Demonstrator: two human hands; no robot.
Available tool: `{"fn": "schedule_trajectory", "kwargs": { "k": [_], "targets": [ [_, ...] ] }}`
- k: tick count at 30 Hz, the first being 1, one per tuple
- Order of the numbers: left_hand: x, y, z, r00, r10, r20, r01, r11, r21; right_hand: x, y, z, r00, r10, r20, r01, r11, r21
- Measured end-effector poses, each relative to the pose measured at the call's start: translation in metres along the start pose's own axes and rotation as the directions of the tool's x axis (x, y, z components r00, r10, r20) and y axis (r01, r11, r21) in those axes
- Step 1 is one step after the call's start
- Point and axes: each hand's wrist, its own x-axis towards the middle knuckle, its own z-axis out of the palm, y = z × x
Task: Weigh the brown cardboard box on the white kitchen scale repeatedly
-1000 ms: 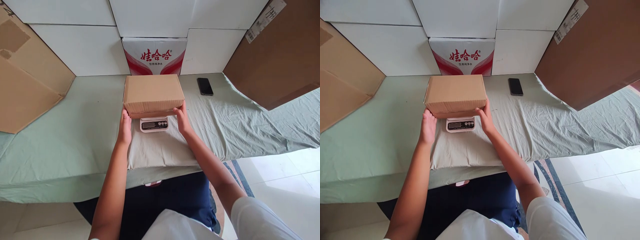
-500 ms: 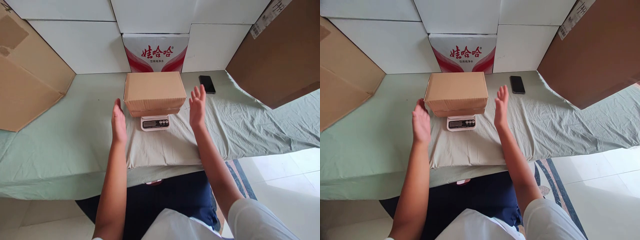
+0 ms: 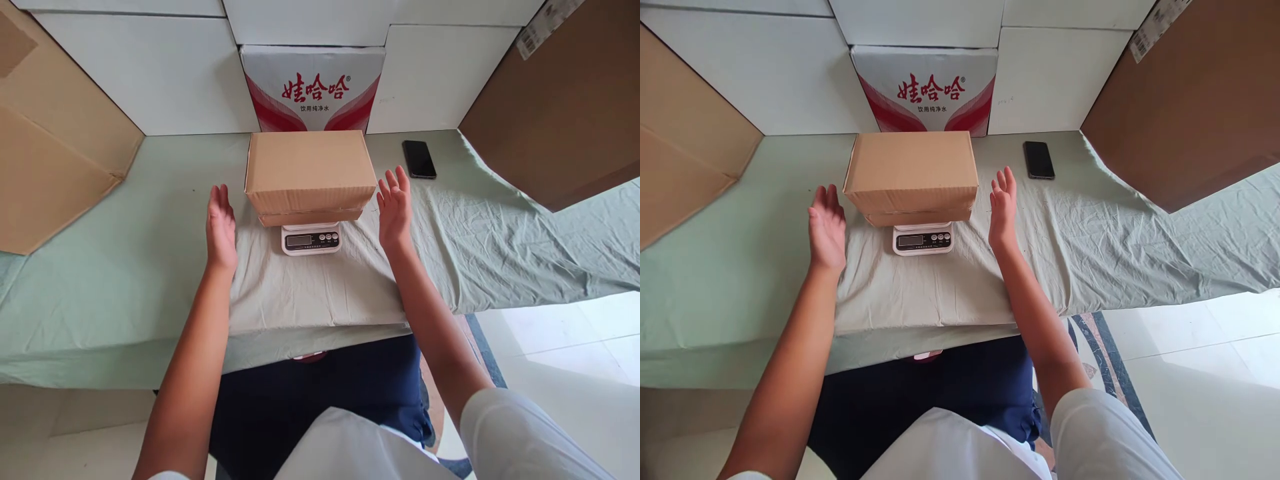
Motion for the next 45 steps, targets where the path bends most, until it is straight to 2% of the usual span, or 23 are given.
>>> {"fn": "schedule_trajectory", "kwargs": {
  "k": [3, 8, 12, 20, 26, 32, 45],
  "targets": [
    [-0.008, -0.005, 0.010, 0.999, 0.033, 0.010, -0.032, 0.999, -0.025, 0.002, 0.006, -0.001, 0.999, -0.004, 0.034, 0.004, 1.000, -0.025],
    [-0.020, -0.001, 0.035, 0.997, 0.076, 0.033, -0.075, 0.997, -0.033, 0.000, 0.012, 0.000, 0.996, -0.033, 0.079, 0.040, 0.995, -0.088],
    [-0.025, 0.002, 0.043, 0.997, 0.073, 0.022, -0.072, 0.997, -0.017, -0.004, 0.014, 0.004, 0.992, -0.059, 0.109, 0.070, 0.993, -0.098],
    [-0.020, 0.000, 0.040, 0.993, 0.115, 0.031, -0.114, 0.993, -0.020, -0.009, 0.014, 0.009, 0.989, -0.051, 0.136, 0.063, 0.994, -0.090],
    [-0.021, 0.006, 0.040, 0.992, 0.125, 0.026, -0.125, 0.992, -0.004, -0.011, 0.012, 0.012, 0.992, -0.040, 0.119, 0.049, 0.996, -0.078],
    [-0.021, 0.004, 0.039, 0.989, 0.149, 0.014, -0.148, 0.989, -0.029, -0.010, 0.014, 0.010, 0.986, -0.066, 0.155, 0.082, 0.992, -0.096],
    [-0.026, 0.010, 0.038, 0.990, 0.129, 0.061, -0.127, 0.991, -0.028, -0.012, 0.014, 0.012, 0.987, -0.050, 0.152, 0.063, 0.995, -0.082]
  ]
}}
